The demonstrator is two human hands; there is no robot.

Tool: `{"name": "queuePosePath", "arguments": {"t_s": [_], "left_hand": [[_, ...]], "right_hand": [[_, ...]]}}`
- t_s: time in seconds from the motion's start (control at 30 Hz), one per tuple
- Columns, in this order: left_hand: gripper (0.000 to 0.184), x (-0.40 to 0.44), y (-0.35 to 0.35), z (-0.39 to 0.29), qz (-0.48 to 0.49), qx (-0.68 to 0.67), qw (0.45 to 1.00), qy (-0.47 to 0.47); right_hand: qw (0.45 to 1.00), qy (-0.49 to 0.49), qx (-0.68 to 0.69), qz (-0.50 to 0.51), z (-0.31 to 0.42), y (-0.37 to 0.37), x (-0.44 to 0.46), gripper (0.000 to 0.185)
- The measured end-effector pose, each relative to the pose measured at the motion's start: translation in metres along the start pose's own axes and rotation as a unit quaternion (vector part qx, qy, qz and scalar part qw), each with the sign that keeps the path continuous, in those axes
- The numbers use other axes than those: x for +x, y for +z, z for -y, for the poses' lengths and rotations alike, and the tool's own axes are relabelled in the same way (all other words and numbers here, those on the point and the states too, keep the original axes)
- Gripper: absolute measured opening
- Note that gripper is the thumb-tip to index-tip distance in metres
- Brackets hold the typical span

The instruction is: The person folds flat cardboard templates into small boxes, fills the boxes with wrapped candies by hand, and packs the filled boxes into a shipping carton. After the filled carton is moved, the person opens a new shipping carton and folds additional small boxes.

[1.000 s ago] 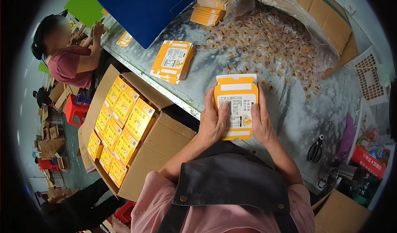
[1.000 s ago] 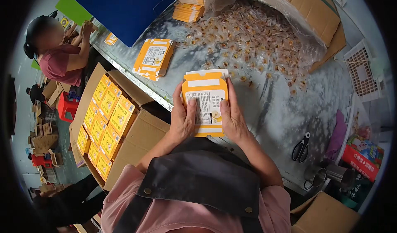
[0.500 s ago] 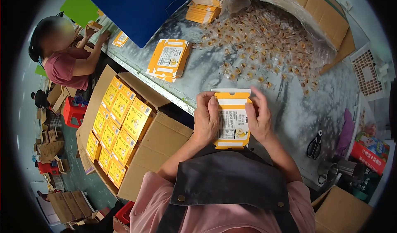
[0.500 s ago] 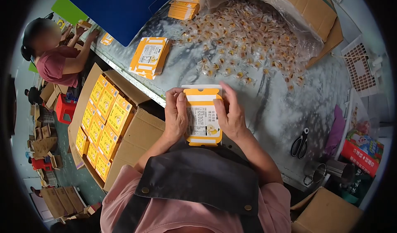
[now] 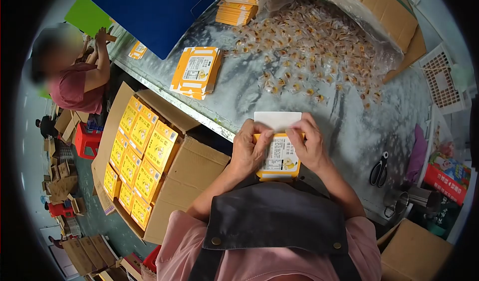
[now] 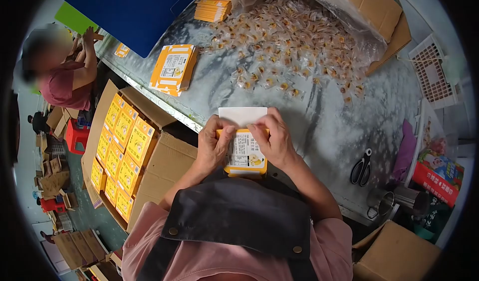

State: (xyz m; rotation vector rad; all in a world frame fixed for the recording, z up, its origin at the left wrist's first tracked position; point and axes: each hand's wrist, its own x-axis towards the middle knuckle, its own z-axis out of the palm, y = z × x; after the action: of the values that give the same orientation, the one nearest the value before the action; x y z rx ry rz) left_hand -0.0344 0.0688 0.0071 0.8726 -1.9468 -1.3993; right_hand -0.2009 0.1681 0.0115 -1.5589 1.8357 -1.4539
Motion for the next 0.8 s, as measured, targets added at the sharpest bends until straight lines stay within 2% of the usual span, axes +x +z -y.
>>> {"name": "queuePosePath", "arguments": {"t_s": [0.07, 0.13, 0.17, 0.2, 0.23, 0.27, 0.33, 0.4, 0.43, 0.53, 0.57, 0.6, 0.63, 0.7, 0.73, 0.8], "left_hand": [[0.035, -0.001, 0.007, -0.013, -0.032, -0.113, 0.992, 0.038], [0.047, -0.001, 0.007, -0.008, -0.068, -0.077, 0.989, 0.102], [0.054, -0.002, 0.008, -0.004, -0.085, -0.059, 0.986, 0.133], [0.050, -0.001, 0.015, 0.003, -0.105, -0.058, 0.983, 0.136], [0.049, -0.001, 0.016, 0.007, -0.120, -0.078, 0.984, 0.104], [0.048, 0.000, 0.016, 0.011, -0.132, -0.099, 0.984, 0.074], [0.045, 0.001, 0.010, 0.010, -0.168, -0.099, 0.980, -0.029], [0.045, 0.008, 0.000, 0.016, -0.220, -0.144, 0.964, -0.040], [0.047, 0.010, -0.006, 0.024, -0.234, -0.167, 0.957, -0.042], [0.061, -0.007, -0.030, 0.040, -0.109, -0.049, 0.982, -0.149], [0.065, -0.015, -0.035, 0.056, -0.114, 0.025, 0.987, -0.111], [0.067, -0.013, -0.044, 0.050, -0.102, 0.170, 0.980, -0.031], [0.069, -0.013, -0.052, 0.038, -0.088, 0.310, 0.945, 0.048], [0.075, -0.005, -0.058, 0.018, 0.026, 0.337, 0.937, 0.089], [0.079, 0.005, -0.056, 0.005, 0.086, 0.343, 0.925, 0.140], [0.097, 0.024, -0.043, -0.007, 0.197, 0.400, 0.876, 0.182]], "right_hand": [[0.996, 0.013, 0.082, -0.036, -0.003, 0.006, -0.006, 0.046], [0.981, 0.030, 0.180, -0.072, -0.005, 0.012, -0.015, 0.063], [0.985, 0.028, 0.164, -0.043, -0.012, 0.022, -0.024, 0.068], [0.989, 0.025, 0.147, -0.015, -0.014, 0.033, -0.029, 0.073], [0.991, 0.023, 0.129, 0.010, -0.015, 0.040, -0.031, 0.077], [0.980, 0.066, 0.189, 0.008, -0.018, 0.040, -0.033, 0.076], [0.975, 0.103, 0.195, 0.013, -0.009, 0.029, -0.022, 0.074], [0.980, 0.104, 0.170, 0.008, -0.016, 0.024, -0.018, 0.066], [0.973, 0.135, 0.186, -0.012, -0.010, 0.025, -0.015, 0.052], [0.995, 0.084, 0.054, 0.006, -0.029, 0.023, -0.002, 0.030], [0.999, 0.016, -0.016, -0.037, -0.043, 0.018, 0.005, 0.030], [0.993, -0.021, -0.099, -0.053, -0.058, 0.005, 0.017, 0.031], [0.980, -0.057, -0.179, -0.067, -0.072, -0.007, 0.028, 0.033], [0.976, -0.053, -0.209, -0.036, -0.092, -0.019, 0.045, 0.035], [0.973, -0.054, -0.224, -0.021, -0.097, -0.020, 0.052, 0.036], [0.959, -0.054, -0.274, 0.038, -0.100, -0.017, 0.060, 0.038]]}}
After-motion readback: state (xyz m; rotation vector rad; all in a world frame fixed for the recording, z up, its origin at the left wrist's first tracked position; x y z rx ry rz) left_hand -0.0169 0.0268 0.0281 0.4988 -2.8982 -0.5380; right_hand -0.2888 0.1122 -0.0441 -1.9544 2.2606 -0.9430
